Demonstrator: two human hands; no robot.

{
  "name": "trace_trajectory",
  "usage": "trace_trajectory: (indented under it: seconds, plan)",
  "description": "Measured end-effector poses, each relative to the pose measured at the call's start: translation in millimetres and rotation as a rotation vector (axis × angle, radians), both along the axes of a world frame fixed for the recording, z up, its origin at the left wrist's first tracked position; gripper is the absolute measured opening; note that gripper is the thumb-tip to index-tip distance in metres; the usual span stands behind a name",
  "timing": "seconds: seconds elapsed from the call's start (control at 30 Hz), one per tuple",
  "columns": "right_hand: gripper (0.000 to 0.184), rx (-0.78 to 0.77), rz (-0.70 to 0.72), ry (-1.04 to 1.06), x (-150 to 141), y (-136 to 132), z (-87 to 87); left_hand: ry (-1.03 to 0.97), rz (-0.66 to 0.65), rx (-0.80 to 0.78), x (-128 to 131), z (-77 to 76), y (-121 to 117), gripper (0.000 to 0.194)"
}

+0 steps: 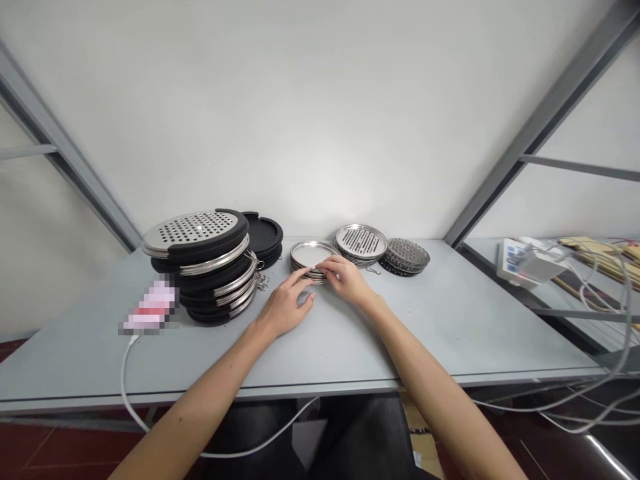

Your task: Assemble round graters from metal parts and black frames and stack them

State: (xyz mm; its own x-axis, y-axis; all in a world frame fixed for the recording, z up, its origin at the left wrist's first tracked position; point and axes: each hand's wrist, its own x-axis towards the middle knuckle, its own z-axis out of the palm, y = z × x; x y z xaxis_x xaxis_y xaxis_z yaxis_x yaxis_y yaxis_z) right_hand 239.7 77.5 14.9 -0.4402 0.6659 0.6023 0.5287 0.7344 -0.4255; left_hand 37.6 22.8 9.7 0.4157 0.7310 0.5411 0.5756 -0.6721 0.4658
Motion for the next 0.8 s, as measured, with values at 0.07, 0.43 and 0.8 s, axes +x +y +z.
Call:
trace_trajectory:
  seconds: [0.07,0.43,0.8]
  plan:
    - [0.026,-0.003,-0.004,0.003,-0.3,0.0,0.0,-0.002,0.004,-0.008,-0.2,0.1,0.1,0.028]
    - [0.027,-0.006,-0.013,0.015,-2.0,-1.4,0.0,0.007,0.015,0.003,0.2,-2.1,1.8,0.024]
    - [0.025,0.016,-0.010,0.034,-1.7,0.2,-2.4,0.021,0.010,0.011,0.7,-3.0,2.9,0.025]
